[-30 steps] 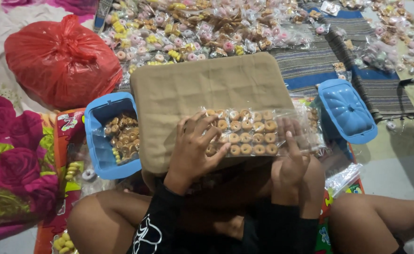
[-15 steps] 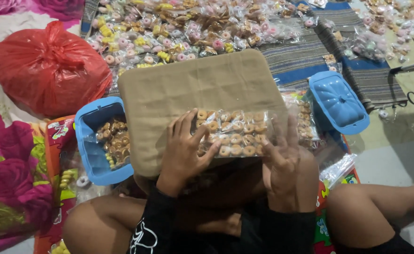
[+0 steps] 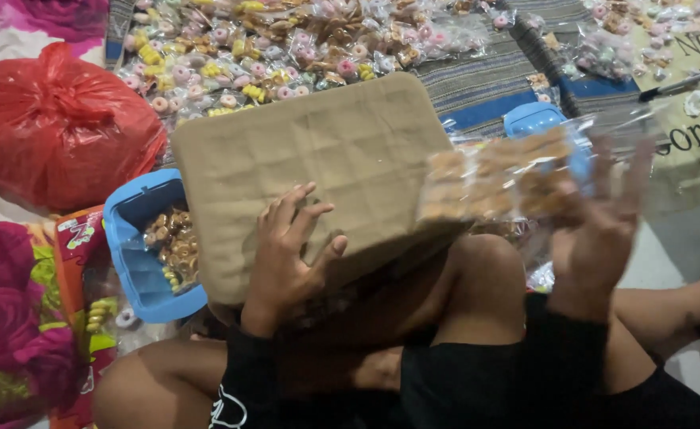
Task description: The person places small ring-shaped cookies into plastic bags and seals them by hand on a floor mat workspace.
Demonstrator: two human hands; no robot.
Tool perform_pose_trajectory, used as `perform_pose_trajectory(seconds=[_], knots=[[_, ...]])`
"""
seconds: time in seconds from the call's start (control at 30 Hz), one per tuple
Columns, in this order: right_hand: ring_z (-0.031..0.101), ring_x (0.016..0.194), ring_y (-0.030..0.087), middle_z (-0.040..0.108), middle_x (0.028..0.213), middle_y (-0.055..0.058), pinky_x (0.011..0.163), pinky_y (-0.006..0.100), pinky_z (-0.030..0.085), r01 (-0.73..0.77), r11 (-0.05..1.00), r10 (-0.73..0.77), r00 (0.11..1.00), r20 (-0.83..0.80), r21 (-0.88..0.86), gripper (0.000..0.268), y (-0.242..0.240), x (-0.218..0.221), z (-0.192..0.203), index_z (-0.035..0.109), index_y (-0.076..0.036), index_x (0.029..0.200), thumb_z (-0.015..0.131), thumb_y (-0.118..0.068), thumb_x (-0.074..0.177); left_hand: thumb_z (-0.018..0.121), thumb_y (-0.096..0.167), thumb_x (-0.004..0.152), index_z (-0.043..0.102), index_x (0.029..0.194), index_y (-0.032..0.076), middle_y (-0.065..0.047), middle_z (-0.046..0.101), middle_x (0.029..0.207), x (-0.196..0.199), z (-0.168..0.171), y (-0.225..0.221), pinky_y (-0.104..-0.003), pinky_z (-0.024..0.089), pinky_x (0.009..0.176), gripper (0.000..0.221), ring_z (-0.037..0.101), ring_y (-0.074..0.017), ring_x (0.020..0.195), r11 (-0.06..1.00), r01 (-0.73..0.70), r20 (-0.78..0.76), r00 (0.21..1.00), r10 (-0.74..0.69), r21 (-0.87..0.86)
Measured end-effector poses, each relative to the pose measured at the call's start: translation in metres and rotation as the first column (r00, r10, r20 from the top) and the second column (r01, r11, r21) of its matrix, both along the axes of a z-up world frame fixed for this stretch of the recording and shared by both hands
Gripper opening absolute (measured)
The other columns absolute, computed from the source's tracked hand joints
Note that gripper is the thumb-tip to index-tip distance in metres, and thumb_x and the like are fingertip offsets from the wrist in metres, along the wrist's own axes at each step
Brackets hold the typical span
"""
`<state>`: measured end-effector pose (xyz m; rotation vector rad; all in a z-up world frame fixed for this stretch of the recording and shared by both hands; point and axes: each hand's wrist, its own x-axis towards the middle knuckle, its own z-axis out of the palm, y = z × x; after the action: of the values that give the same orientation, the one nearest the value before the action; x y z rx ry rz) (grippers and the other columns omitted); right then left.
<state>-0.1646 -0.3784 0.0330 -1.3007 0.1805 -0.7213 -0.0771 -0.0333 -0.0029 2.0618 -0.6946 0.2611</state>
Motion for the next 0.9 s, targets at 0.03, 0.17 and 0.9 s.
perform_pose_trajectory(seconds=[0.03, 0.17, 0.9], knots=[[0.066, 0.110, 0.006, 0.033, 0.186, 0.019, 0.072, 0.011, 0.055, 0.050, 0.999, -0.050, 0.997, 0.057, -0.008, 0.088, -0.024, 0.002, -0.005, 0.017, -0.023, 0.171, 0.055, 0.012, 0.099, 0.067, 0.039, 0.089, 0.067, 0.120, 0.008, -0.014, 0.053, 0.146, -0.001, 0.000, 0.000, -0.050, 0.035, 0.112, 0.043, 0.046, -0.0375, 0.137, 1.000, -0.004, -0.001, 1.000, 0.004, 0.004], [0.066, 0.089, 0.009, 0.046, 0.181, 0.016, 0.066, 0.019, 0.053, 0.186, 0.976, -0.204, 0.963, 0.177, 0.112, 0.091, -0.098, 0.030, -0.035, 0.022, -0.023, 0.169, 0.057, 0.019, 0.095, 0.062, 0.034, 0.093, 0.067, 0.119, 0.007, -0.017, 0.055, 0.144, -0.003, 0.003, -0.001, -0.049, 0.037, 0.109, 0.038, 0.050, -0.0379, 0.131, 0.999, -0.029, 0.034, 0.999, 0.028, 0.023], [0.064, 0.127, 0.031, 0.060, 0.145, 0.013, 0.097, 0.056, 0.056, 0.214, 0.887, 0.037, 0.850, -0.525, 0.409, 0.063, -0.227, 0.072, -0.236, 0.052, -0.015, 0.139, 0.069, -0.042, 0.085, 0.061, 0.031, 0.093, 0.070, 0.104, 0.006, -0.013, 0.060, 0.134, -0.013, 0.001, 0.010, -0.050, 0.038, 0.113, 0.029, 0.052, -0.0354, 0.133, 0.995, -0.007, 0.229, 0.973, 0.031, -0.102]])
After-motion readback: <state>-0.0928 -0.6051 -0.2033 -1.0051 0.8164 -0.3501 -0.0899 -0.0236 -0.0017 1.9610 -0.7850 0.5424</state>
